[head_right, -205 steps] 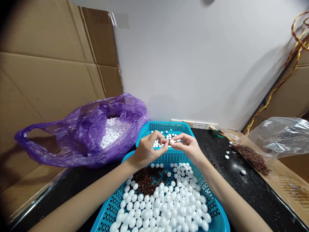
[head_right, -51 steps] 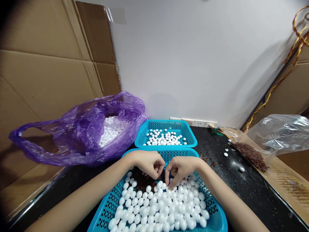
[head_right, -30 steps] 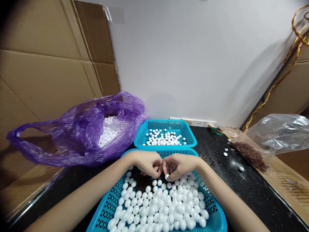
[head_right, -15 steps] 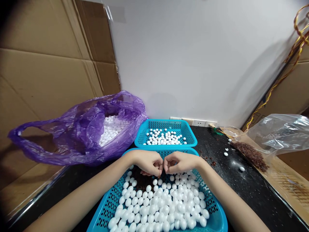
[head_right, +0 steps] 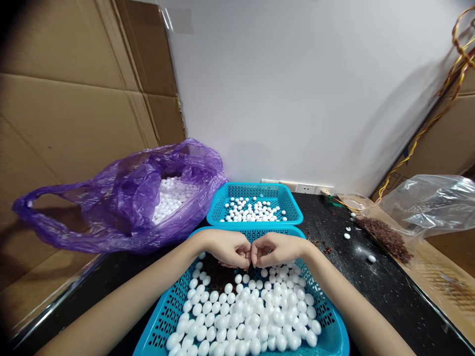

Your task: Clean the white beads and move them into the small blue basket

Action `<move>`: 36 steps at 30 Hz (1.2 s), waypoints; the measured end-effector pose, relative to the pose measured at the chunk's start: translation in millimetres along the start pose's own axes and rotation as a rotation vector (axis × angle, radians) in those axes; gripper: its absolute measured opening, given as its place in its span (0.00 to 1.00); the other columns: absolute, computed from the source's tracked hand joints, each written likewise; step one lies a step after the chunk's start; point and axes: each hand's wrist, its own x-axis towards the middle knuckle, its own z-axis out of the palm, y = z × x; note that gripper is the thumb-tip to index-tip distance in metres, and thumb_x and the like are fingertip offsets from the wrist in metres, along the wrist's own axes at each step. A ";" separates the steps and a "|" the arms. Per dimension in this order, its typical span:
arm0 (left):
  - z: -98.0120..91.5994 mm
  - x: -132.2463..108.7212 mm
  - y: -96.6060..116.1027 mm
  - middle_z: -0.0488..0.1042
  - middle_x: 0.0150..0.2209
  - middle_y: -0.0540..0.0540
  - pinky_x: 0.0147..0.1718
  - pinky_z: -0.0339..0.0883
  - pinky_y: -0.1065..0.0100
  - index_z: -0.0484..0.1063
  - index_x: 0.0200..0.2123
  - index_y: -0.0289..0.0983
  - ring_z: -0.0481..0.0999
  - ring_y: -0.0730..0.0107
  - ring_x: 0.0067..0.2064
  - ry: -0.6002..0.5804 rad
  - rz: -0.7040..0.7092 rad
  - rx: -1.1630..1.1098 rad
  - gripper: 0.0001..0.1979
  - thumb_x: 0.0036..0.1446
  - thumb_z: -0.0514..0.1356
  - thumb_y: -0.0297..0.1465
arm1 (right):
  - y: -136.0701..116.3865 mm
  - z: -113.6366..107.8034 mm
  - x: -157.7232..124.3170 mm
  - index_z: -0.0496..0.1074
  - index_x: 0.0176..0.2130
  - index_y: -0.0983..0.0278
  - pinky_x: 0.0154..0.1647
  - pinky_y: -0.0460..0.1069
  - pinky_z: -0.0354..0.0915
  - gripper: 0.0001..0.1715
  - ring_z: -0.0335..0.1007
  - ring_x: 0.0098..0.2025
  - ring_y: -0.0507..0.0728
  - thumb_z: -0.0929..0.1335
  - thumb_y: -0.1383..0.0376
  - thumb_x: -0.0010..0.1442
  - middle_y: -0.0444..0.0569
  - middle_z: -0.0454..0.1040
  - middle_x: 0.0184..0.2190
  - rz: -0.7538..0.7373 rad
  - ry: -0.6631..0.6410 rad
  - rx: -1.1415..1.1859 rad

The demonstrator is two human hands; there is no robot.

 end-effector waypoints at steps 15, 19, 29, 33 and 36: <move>-1.8 -0.1 -2.5 0.53 0.19 0.57 0.19 0.51 0.76 0.60 0.30 0.38 0.52 0.79 0.19 -0.188 0.233 -0.281 0.09 0.56 0.54 0.37 | -4.1 -3.4 0.0 0.66 0.26 0.66 0.17 0.42 0.49 0.03 0.52 0.17 0.46 0.63 0.71 0.46 0.39 0.64 0.18 -0.103 0.322 0.229; -2.0 -1.1 -1.4 0.56 0.20 0.56 0.19 0.53 0.77 0.63 0.34 0.37 0.55 0.79 0.20 -0.133 0.200 -0.256 0.08 0.56 0.54 0.36 | -3.0 -3.6 0.0 0.66 0.26 0.66 0.17 0.42 0.48 0.03 0.51 0.17 0.45 0.63 0.71 0.47 0.39 0.64 0.18 -0.114 0.336 0.237; -0.3 2.2 -5.9 0.66 0.23 0.53 0.17 0.58 0.74 0.69 0.38 0.37 0.63 0.76 0.18 0.212 0.050 0.131 0.11 0.54 0.50 0.32 | -4.4 -2.3 -1.3 0.65 0.26 0.65 0.20 0.42 0.50 0.03 0.54 0.21 0.47 0.63 0.72 0.48 0.40 0.62 0.19 -0.155 0.380 0.194; -0.2 2.4 -6.9 0.65 0.22 0.52 0.17 0.57 0.74 0.68 0.36 0.37 0.63 0.76 0.19 0.209 0.069 0.124 0.10 0.54 0.50 0.32 | -4.3 -2.2 -1.0 0.65 0.26 0.65 0.19 0.43 0.49 0.03 0.53 0.21 0.47 0.64 0.72 0.49 0.40 0.62 0.19 -0.158 0.394 0.190; 0.3 0.8 -4.5 0.63 0.20 0.54 0.16 0.56 0.74 0.65 0.35 0.37 0.62 0.76 0.18 0.205 0.077 0.038 0.08 0.55 0.50 0.33 | -2.3 -2.8 -0.2 0.65 0.27 0.65 0.18 0.42 0.47 0.02 0.51 0.20 0.46 0.64 0.71 0.50 0.39 0.61 0.19 -0.167 0.421 0.219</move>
